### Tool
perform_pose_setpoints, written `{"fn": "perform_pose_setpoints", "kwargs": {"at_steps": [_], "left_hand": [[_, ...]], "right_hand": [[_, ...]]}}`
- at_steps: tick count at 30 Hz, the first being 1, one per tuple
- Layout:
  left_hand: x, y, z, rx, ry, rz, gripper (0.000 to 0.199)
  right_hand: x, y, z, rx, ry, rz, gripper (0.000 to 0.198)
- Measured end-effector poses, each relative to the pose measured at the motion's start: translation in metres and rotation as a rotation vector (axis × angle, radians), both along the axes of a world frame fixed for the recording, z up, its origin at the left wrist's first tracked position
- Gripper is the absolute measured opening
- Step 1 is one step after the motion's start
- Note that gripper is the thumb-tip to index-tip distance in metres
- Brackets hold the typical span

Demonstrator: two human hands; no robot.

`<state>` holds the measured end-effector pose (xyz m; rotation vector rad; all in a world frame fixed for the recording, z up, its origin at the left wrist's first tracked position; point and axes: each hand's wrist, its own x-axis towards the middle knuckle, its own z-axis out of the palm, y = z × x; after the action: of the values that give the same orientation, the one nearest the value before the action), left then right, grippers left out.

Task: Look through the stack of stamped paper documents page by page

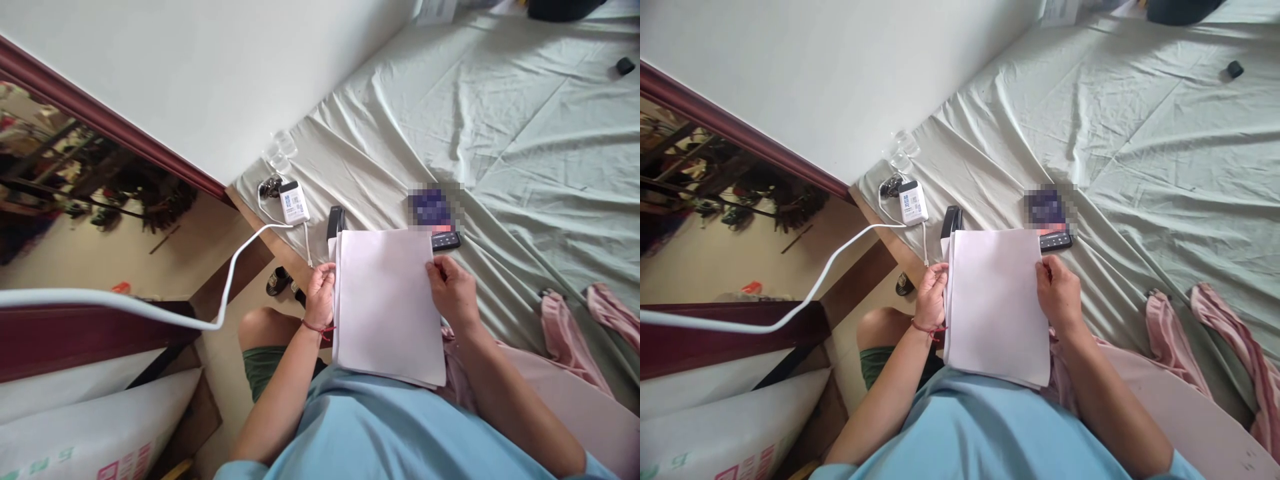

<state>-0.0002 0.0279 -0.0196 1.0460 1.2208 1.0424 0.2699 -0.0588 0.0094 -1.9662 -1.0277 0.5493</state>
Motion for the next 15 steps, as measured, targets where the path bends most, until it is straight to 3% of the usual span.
{"fn": "perform_pose_setpoints", "kwargs": {"at_steps": [10, 15], "left_hand": [[0.0049, 0.0035, 0.0026, -0.062, 0.016, -0.017, 0.050], [0.0035, -0.0004, -0.0002, -0.060, -0.059, 0.061, 0.051]], "right_hand": [[0.0000, 0.0015, -0.0008, -0.007, 0.049, 0.011, 0.027], [0.0005, 0.0026, -0.0024, 0.013, 0.101, -0.006, 0.026]]}}
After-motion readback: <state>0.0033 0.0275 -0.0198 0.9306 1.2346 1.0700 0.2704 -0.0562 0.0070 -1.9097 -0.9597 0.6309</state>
